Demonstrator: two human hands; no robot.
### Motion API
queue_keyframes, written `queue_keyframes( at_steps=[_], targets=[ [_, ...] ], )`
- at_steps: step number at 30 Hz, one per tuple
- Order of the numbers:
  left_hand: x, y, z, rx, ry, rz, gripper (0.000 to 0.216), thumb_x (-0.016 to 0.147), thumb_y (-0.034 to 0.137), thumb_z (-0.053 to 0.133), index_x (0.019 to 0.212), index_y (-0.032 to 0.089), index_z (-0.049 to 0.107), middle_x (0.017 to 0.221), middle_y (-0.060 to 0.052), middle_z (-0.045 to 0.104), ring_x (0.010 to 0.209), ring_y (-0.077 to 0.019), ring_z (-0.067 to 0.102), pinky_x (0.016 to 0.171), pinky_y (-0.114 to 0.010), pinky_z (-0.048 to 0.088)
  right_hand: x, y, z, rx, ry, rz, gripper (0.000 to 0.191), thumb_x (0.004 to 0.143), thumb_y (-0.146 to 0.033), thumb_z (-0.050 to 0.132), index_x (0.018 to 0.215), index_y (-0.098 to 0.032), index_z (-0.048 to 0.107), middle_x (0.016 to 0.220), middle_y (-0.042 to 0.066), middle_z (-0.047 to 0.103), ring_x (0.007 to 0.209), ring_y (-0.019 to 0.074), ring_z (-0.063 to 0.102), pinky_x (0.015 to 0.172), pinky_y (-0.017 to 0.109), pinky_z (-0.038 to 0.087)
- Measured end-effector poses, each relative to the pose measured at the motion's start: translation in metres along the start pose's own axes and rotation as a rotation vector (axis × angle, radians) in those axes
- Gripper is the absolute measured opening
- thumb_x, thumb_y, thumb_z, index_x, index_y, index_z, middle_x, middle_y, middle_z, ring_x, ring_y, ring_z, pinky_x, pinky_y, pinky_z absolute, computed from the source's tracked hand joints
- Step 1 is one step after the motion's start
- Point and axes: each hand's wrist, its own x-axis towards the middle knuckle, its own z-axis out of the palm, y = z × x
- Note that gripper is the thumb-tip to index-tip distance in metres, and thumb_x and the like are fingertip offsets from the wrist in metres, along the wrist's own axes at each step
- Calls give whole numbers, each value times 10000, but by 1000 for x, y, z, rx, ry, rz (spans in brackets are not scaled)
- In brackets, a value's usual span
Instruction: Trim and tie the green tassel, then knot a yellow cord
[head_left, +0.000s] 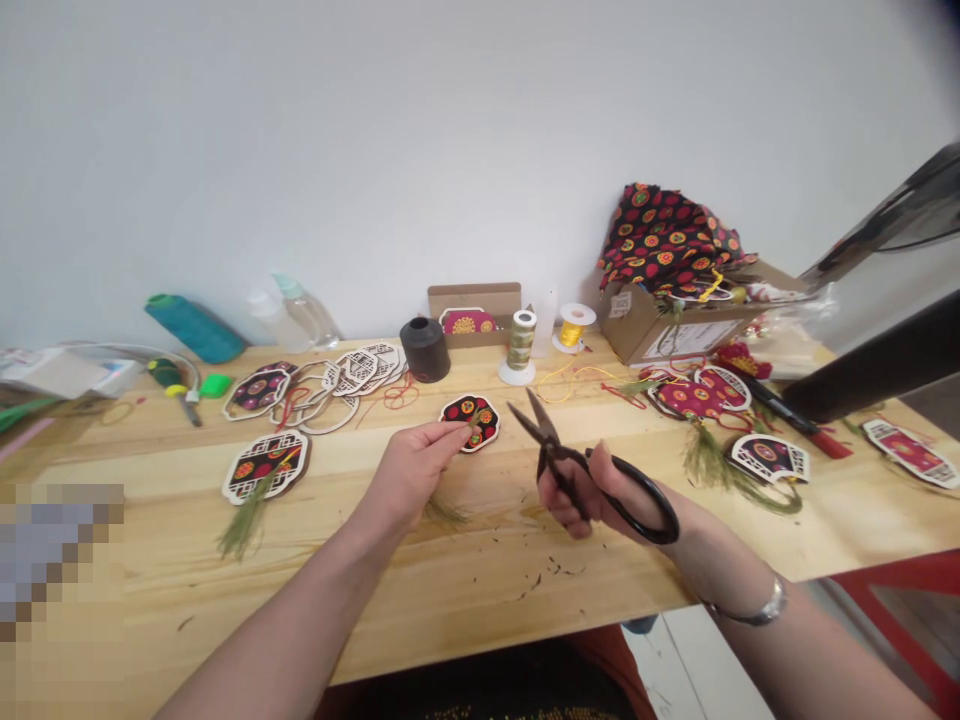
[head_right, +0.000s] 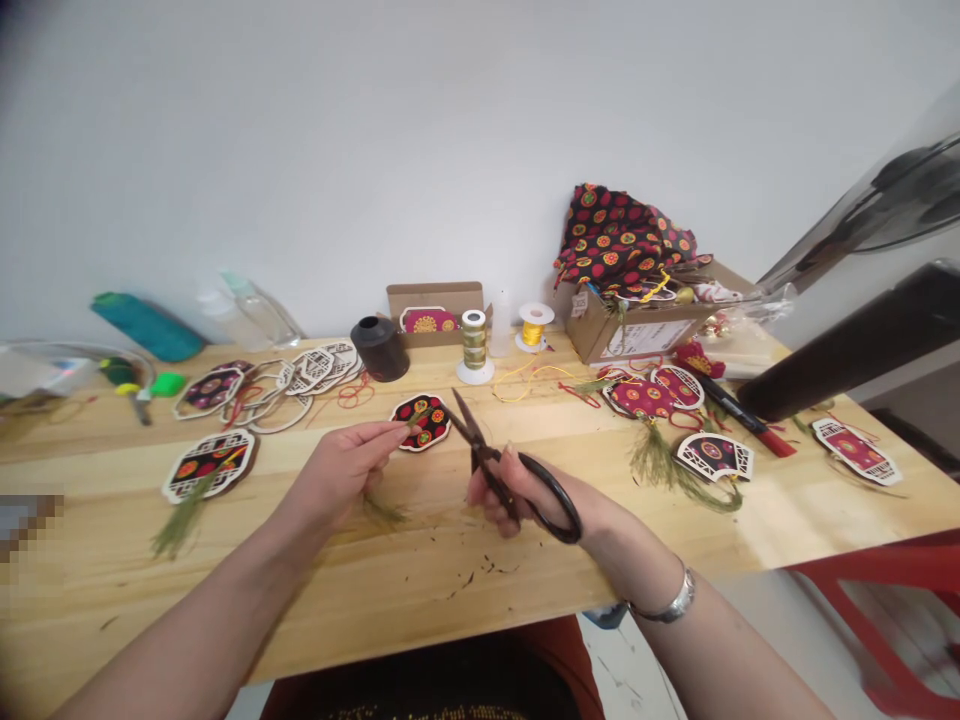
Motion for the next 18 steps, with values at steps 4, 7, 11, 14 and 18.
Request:
queue_keyframes(
  at_steps=[4,7,11,14,18],
  targets=[
    [-1,-2,-1,-22,-18,3,344,638,426,739,808,127,735,435,88,304,420,-47,206,404,-197,139,5,7,7,53,-76,170,762,834,-736,140,827,-114,580,623,1,465,476,90,440,499,251,393],
    [-2,1,0,-11,-26,0,365,633,437,738,815,121,736,436,89,302,419,-45,205,401,-194,133,9,8,8,9,-63,219,754,831,-739,139,805,-121,570,581,-16,454,448,89,456,467,235,389],
    [-5,7,4,28,-39,9,328,633,409,729,797,126,750,416,88,296,411,-48,208,393,-198,125,17,9,7,-38,-17,204,770,793,-781,155,765,-125,557,570,-15,458,426,82,448,443,228,388],
    [-7,8,5,57,-58,29,270,656,372,711,796,147,760,402,85,315,403,-51,213,388,-205,131,22,7,6,-35,-5,222,788,767,-807,125,728,-134,534,535,-27,422,389,76,405,403,223,350],
    [-7,6,5,93,-70,54,221,682,347,693,777,162,765,390,76,364,405,-56,238,396,-206,167,20,-1,4,-113,-21,171,709,819,-752,179,728,-141,525,534,-16,443,432,86,430,429,221,344]
  ],
)
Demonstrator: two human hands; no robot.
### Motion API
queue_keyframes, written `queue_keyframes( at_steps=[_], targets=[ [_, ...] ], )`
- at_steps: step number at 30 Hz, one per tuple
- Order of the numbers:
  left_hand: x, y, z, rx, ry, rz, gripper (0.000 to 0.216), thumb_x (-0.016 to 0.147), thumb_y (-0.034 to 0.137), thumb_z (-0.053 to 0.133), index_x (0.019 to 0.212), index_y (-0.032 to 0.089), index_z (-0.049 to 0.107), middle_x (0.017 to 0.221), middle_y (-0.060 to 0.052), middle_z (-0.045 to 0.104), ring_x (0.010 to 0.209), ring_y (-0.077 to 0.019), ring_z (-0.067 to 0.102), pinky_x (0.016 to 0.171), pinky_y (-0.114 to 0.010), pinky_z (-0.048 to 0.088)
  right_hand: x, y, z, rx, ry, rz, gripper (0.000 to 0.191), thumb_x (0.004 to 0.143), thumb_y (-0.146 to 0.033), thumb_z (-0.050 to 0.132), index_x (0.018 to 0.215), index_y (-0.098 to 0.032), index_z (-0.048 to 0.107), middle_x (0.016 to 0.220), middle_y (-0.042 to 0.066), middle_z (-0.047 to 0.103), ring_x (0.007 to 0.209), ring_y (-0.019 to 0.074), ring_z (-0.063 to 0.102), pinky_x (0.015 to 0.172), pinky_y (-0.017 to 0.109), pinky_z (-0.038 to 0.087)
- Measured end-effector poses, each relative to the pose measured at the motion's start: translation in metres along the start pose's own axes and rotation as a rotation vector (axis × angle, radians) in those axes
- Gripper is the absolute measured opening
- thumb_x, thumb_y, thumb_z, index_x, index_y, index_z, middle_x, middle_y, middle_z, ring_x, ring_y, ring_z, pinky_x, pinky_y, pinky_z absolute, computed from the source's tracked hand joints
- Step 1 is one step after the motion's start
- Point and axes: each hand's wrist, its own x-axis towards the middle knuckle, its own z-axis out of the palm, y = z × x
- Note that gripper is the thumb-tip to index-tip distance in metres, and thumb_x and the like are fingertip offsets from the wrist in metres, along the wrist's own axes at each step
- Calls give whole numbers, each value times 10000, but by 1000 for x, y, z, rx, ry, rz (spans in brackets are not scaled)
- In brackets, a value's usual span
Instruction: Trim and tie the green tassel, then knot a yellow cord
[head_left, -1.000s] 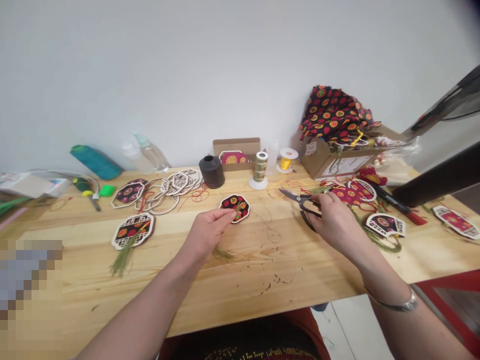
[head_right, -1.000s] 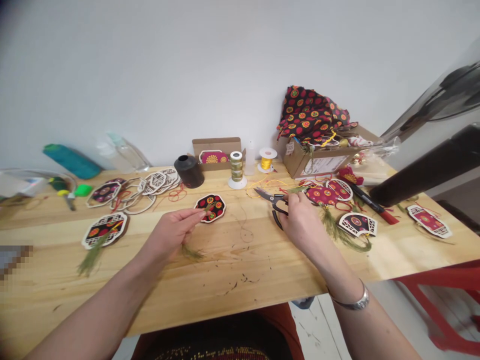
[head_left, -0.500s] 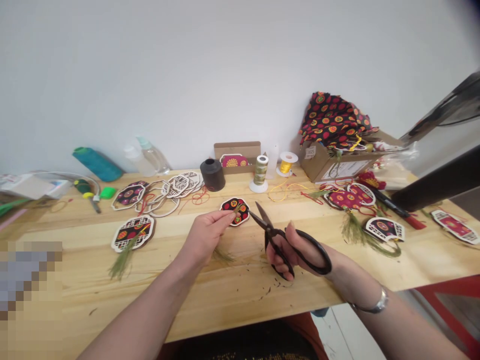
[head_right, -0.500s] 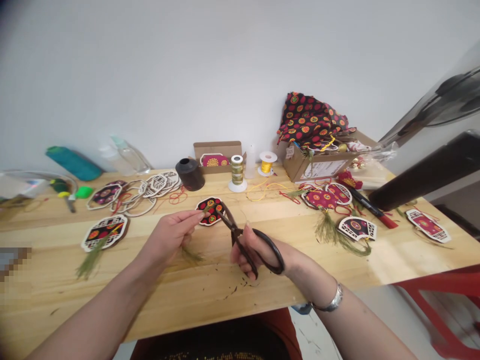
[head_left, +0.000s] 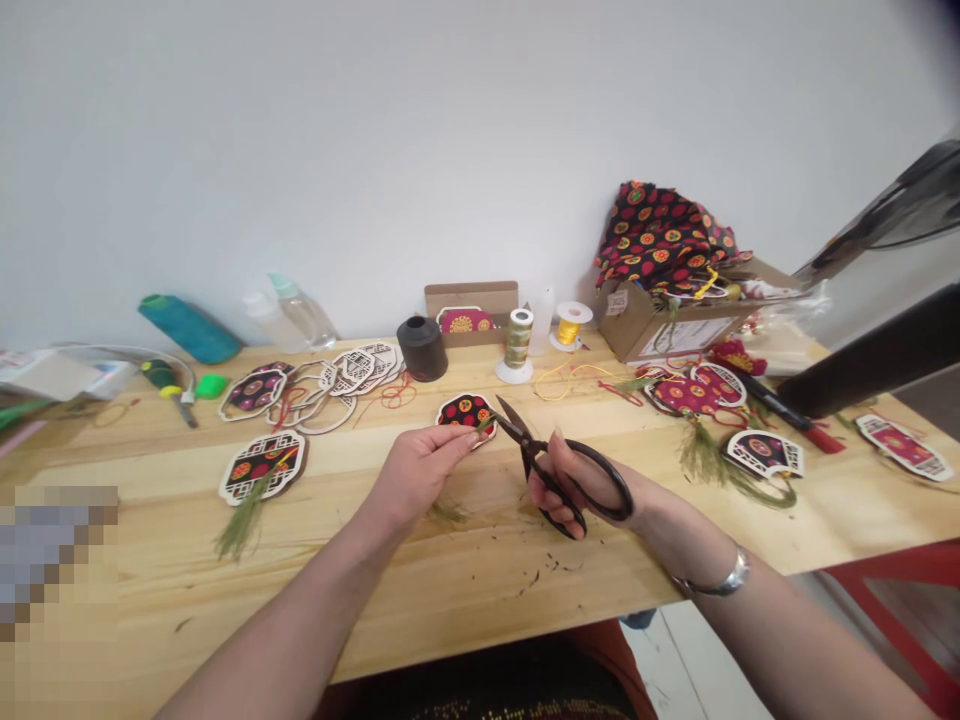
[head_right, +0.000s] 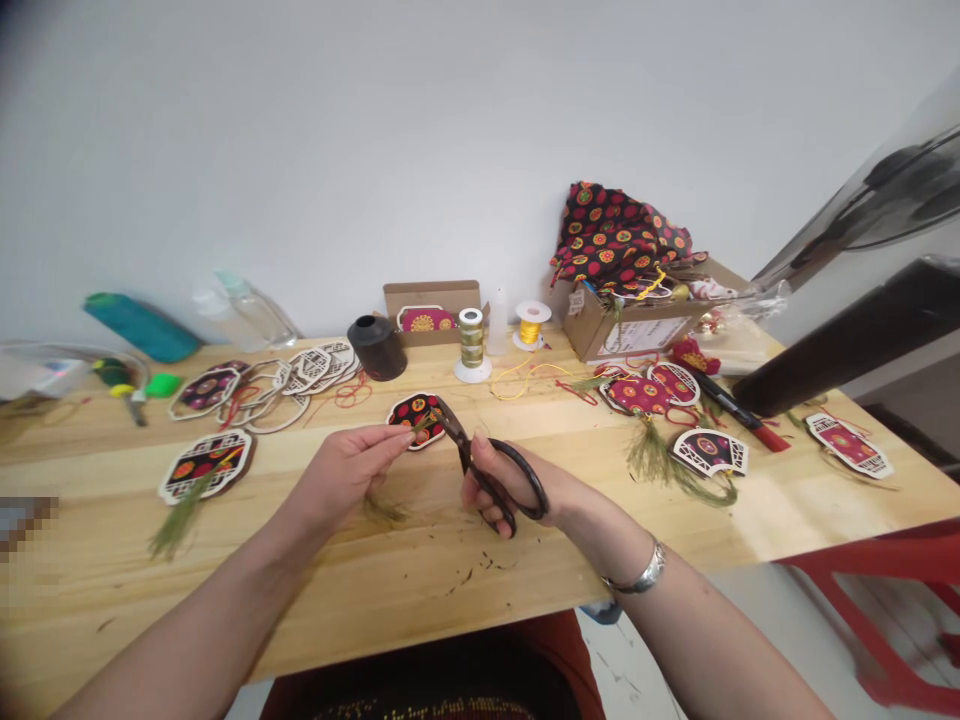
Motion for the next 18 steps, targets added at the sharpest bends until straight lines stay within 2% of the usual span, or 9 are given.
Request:
queue_keyframes(
  at_steps=[4,10,15,18],
  targets=[
    [0,-1,0,13,-3,9,195,685,332,693,756,166,765,399,60,439,416,-67,298,419,-207,228,-8,-7,3,-10,45,-50,638,859,-695,223,755,-141,521,586,-22,436,446,71,391,451,220,337],
    [1,-1,0,17,-19,33,179,689,326,692,747,175,768,439,38,534,471,-95,423,486,-211,315,-13,-15,12,24,130,-1,579,888,-634,259,752,-134,518,601,-25,409,461,65,344,458,215,309],
    [0,-2,-1,20,-32,32,188,697,337,688,767,182,768,578,8,653,534,-106,494,527,-214,349,-16,-23,15,41,174,8,528,874,-622,346,747,-139,517,612,-24,409,487,64,346,468,207,309],
    [0,-2,-1,10,-38,29,201,696,346,688,779,182,768,565,13,646,535,-110,499,550,-222,367,-19,-27,17,49,180,13,510,862,-622,380,735,-144,507,620,-24,410,483,61,344,453,204,306]
  ],
)
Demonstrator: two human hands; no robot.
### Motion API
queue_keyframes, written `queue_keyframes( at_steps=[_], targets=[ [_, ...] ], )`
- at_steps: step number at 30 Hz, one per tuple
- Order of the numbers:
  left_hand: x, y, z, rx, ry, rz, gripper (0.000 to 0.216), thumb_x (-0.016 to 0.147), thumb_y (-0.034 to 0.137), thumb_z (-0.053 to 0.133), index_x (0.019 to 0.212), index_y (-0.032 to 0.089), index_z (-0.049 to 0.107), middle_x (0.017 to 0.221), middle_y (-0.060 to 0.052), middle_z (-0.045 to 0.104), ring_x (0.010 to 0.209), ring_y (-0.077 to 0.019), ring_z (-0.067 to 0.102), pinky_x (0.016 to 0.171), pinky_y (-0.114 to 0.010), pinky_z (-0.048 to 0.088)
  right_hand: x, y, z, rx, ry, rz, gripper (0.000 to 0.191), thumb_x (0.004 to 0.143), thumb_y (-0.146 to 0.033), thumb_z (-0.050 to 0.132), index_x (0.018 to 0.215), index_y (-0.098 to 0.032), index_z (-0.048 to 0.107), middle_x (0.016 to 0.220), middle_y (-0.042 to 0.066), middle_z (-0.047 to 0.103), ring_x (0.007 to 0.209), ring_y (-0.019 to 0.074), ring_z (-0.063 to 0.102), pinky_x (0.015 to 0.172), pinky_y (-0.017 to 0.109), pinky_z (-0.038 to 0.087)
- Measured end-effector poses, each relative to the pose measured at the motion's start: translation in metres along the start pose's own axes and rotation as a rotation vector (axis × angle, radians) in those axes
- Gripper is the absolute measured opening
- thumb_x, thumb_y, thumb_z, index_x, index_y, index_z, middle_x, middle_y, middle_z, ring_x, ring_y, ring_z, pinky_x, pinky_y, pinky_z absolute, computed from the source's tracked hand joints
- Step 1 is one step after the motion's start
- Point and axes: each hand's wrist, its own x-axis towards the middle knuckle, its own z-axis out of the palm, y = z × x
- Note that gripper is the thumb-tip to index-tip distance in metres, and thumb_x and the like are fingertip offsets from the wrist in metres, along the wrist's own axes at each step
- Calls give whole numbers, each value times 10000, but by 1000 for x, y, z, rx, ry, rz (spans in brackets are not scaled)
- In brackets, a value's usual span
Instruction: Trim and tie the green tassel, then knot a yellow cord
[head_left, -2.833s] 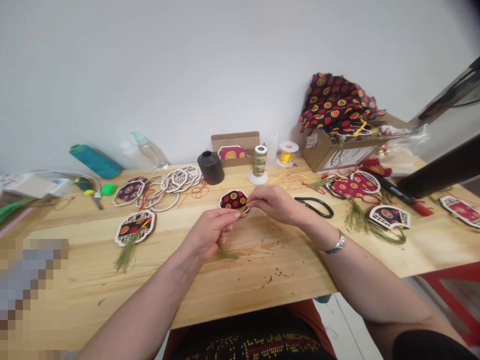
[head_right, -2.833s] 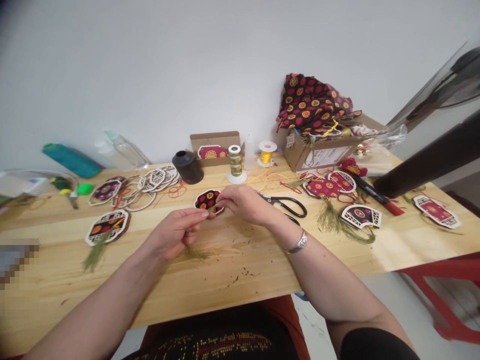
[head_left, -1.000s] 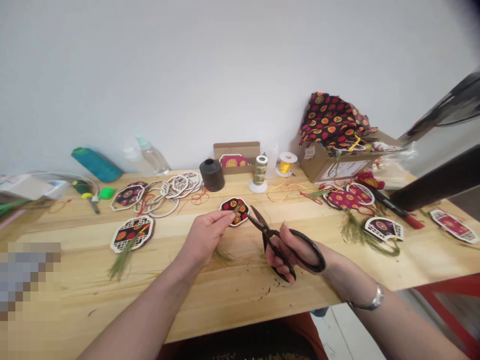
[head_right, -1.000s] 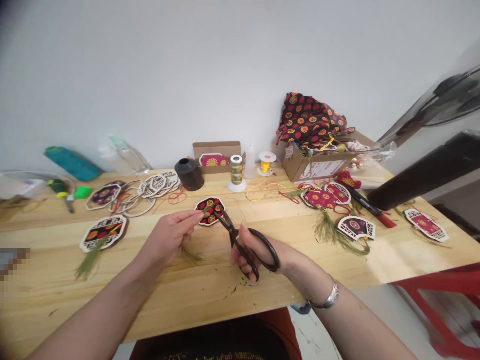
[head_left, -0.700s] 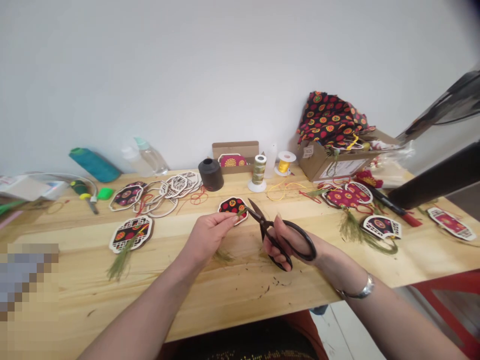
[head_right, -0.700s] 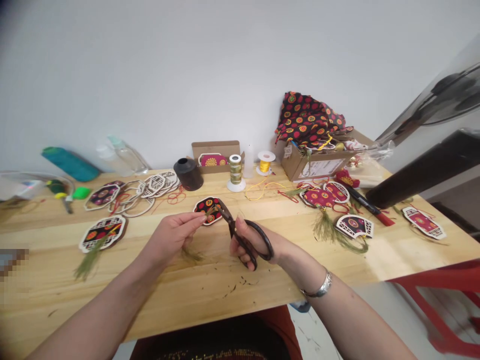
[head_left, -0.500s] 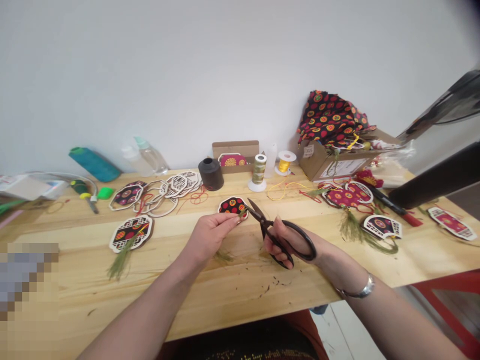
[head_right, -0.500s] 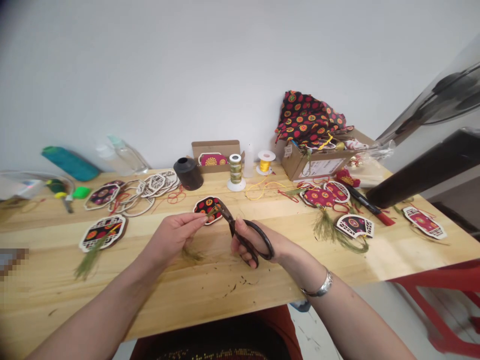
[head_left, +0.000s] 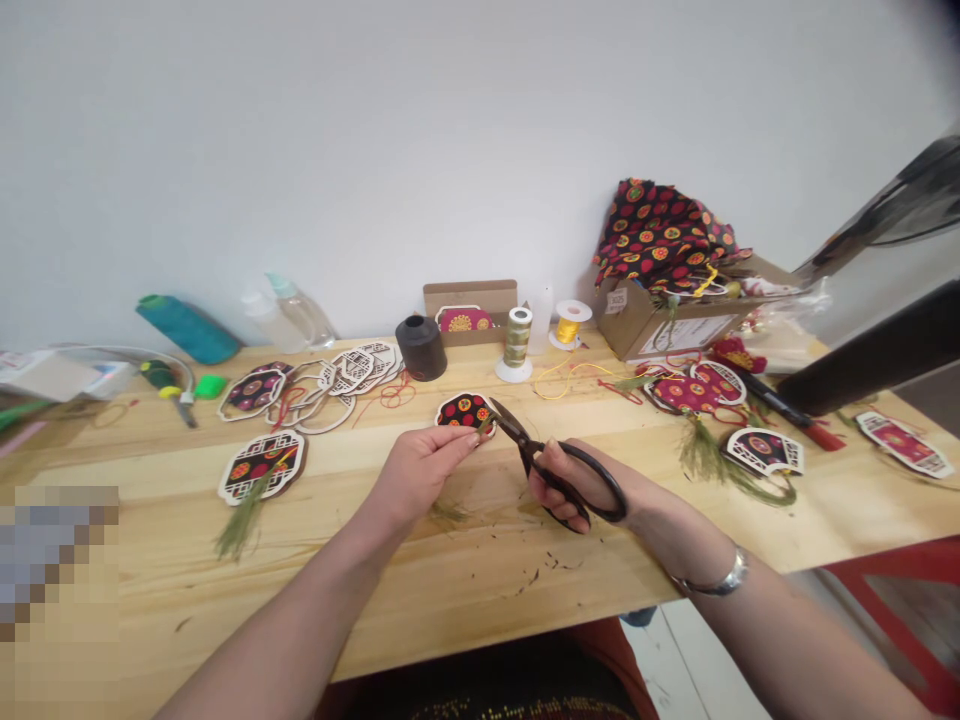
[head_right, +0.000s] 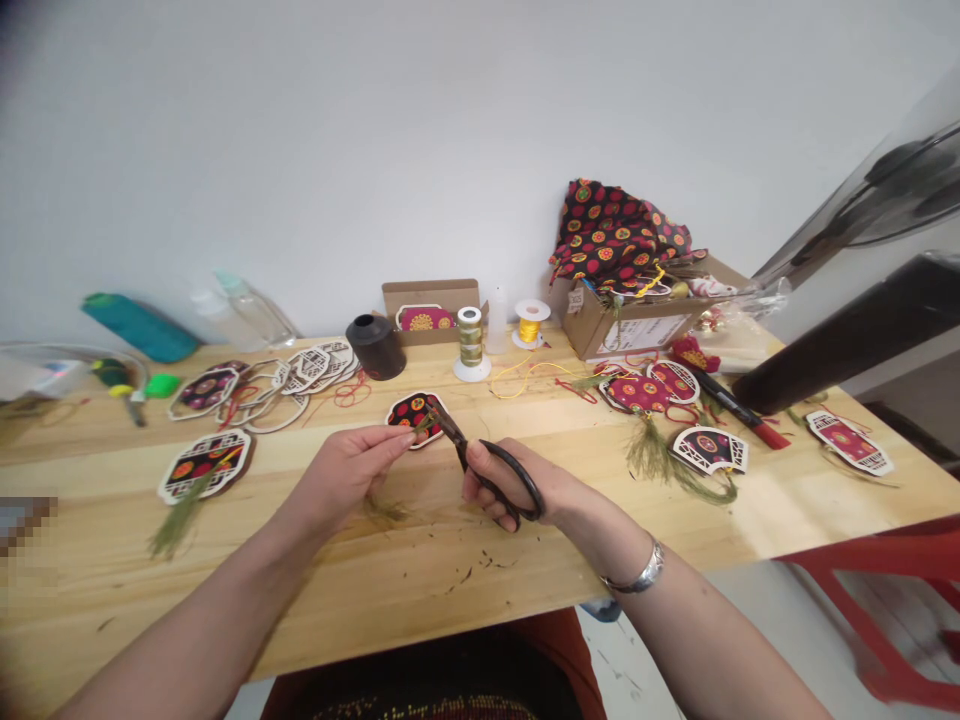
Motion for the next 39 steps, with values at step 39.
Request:
queue_keyframes(
  at_steps=[39],
  targets=[
    [4,1,-2,-460,168,-30,308,658,312,751,871,94,700,436,120,245,389,-17,192,352,-127,188,8,22,-74,-1446,349,262,491,807,-567,464,802,-122,670,836,176,685,767,279,647,602,309,402]
  ],
)
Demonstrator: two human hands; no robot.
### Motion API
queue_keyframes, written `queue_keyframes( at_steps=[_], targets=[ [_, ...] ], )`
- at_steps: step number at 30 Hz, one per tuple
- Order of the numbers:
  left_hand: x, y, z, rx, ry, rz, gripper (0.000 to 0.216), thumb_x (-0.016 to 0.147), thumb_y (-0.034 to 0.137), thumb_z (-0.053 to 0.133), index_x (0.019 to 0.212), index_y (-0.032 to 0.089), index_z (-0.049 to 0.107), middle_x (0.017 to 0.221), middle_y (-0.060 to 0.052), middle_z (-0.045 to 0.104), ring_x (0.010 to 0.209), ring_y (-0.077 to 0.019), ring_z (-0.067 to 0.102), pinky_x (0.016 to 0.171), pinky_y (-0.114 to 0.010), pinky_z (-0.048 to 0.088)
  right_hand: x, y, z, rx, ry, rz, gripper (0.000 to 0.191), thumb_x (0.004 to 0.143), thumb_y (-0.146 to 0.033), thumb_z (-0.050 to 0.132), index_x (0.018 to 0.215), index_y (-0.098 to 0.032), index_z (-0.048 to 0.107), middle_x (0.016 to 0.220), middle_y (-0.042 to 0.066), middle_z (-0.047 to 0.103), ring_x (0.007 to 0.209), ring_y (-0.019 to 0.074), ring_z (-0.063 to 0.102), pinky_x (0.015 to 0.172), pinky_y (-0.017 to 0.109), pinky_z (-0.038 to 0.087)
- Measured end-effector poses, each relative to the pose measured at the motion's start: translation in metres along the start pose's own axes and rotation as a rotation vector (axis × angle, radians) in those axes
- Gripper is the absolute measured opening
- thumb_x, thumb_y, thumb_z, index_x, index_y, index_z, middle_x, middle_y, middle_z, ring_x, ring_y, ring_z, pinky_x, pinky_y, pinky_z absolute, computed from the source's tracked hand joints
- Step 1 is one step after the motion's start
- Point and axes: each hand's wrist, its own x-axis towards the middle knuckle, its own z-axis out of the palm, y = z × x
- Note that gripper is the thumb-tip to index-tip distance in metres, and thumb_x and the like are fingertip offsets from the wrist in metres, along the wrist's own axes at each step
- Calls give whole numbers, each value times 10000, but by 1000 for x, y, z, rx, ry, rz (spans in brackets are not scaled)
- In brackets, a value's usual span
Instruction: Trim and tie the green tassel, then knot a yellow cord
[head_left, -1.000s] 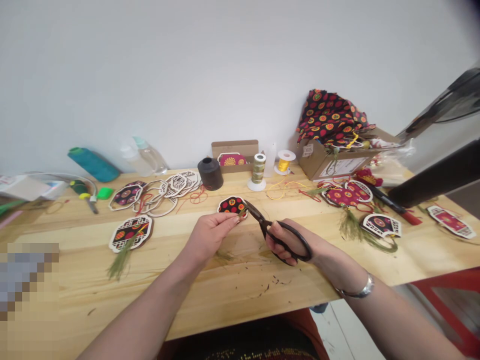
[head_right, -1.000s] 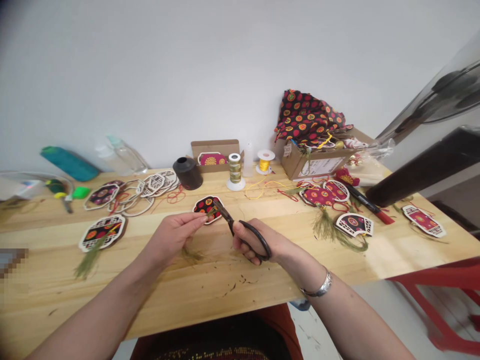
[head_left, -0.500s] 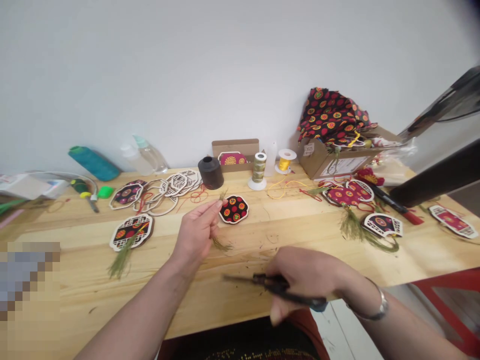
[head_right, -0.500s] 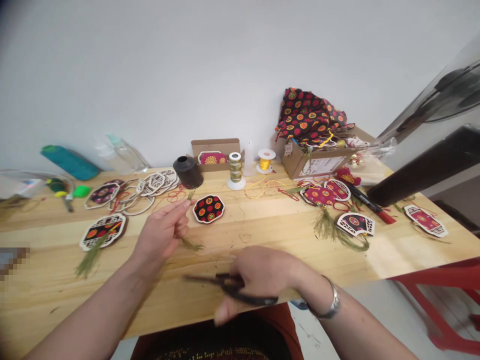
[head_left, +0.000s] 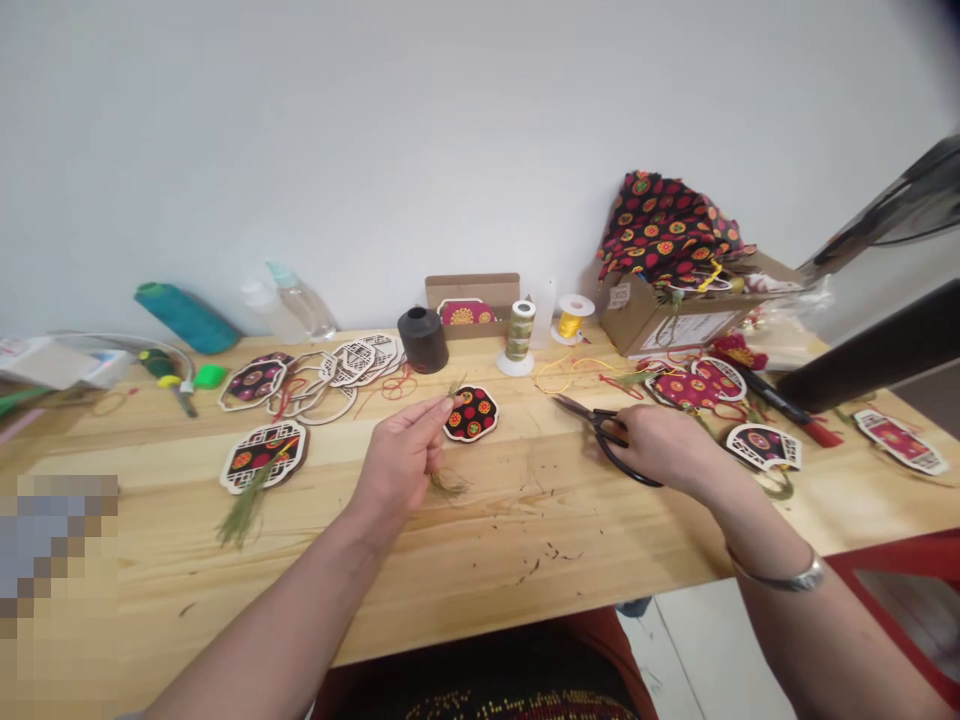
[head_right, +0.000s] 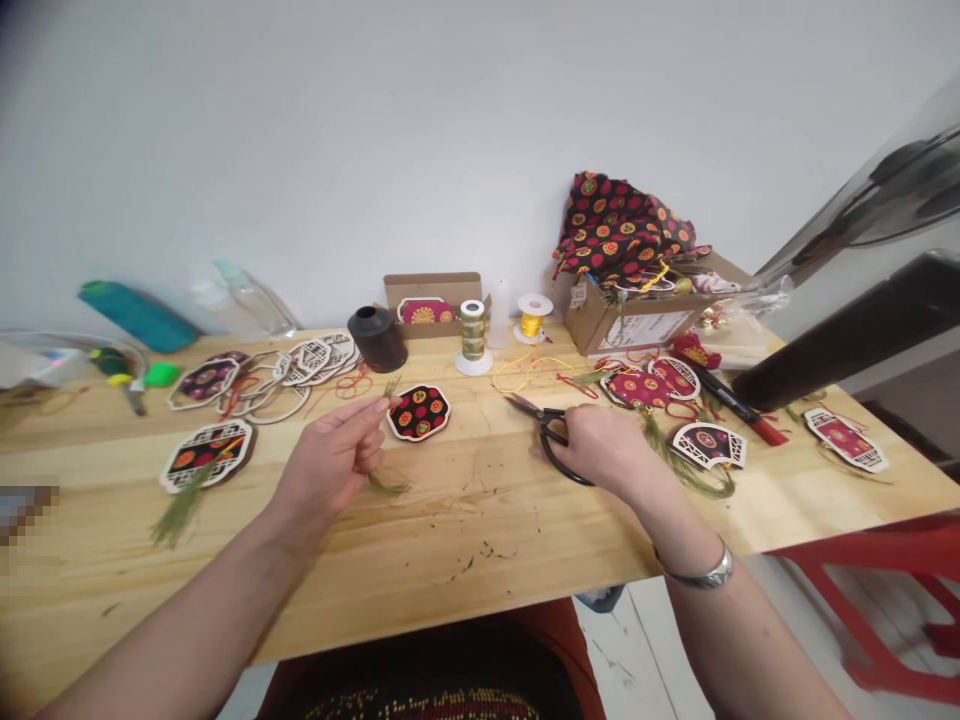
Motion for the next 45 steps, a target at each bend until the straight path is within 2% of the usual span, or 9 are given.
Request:
queue_keyframes(
  at_steps=[6,11,13,15,19,23,28,34,45],
  targets=[
    [0,-3,1,24,-2,-8,318,654,322,749,872,95,695,431,113,274,384,-20,215,345,-132,186,11,13,-4,-29,-65,-52,335,847,-340,444,798,-102,675,798,172,680,751,252,655,621,303,429],
    [-1,-3,1,31,-26,-15,317,651,337,748,860,105,694,428,109,281,380,-28,234,344,-143,185,15,12,-20,-59,-184,-38,264,811,-280,505,826,-97,695,811,182,684,747,253,659,589,293,434],
    [-2,-4,1,24,-35,-22,301,646,335,753,838,111,691,430,107,280,381,-28,234,346,-143,178,16,3,-24,-128,-145,-9,237,792,-223,522,869,-83,697,851,207,684,803,279,659,619,311,447],
    [-2,-4,2,26,-43,-27,280,646,331,755,812,117,686,434,106,280,384,-25,226,347,-140,176,16,-12,-28,-124,-51,-67,235,790,-163,507,914,-93,693,903,203,684,862,288,648,673,334,453],
    [-1,-7,1,48,-56,-38,244,665,336,745,774,126,681,446,103,279,384,-21,217,347,-135,171,19,-51,-26,234,105,-457,224,819,-169,524,973,-177,686,1018,98,672,930,215,610,783,302,431],
    [-1,-10,1,32,-63,-59,250,662,339,748,788,131,688,444,103,280,381,-23,229,351,-135,177,26,-73,-13,432,159,-549,184,847,-151,506,827,-163,689,875,60,649,794,152,571,733,265,406],
    [-1,-9,2,11,-51,-109,272,631,338,768,786,127,692,443,102,299,374,-20,231,348,-133,178,36,-60,3,355,214,-657,166,846,-112,523,808,-149,680,847,73,623,835,167,484,744,276,368],
    [-1,-7,3,-10,-30,-119,274,627,321,775,793,119,695,445,102,283,395,-21,214,348,-127,166,37,-50,1,337,184,-807,154,854,-116,531,828,-158,677,824,59,624,897,184,443,762,294,335],
    [-3,-11,4,8,-35,-104,274,666,339,755,824,123,697,455,99,288,409,-27,226,364,-132,175,36,-54,2,157,200,-806,161,837,-122,557,687,-138,613,749,47,595,860,186,431,672,316,262]
  ],
)
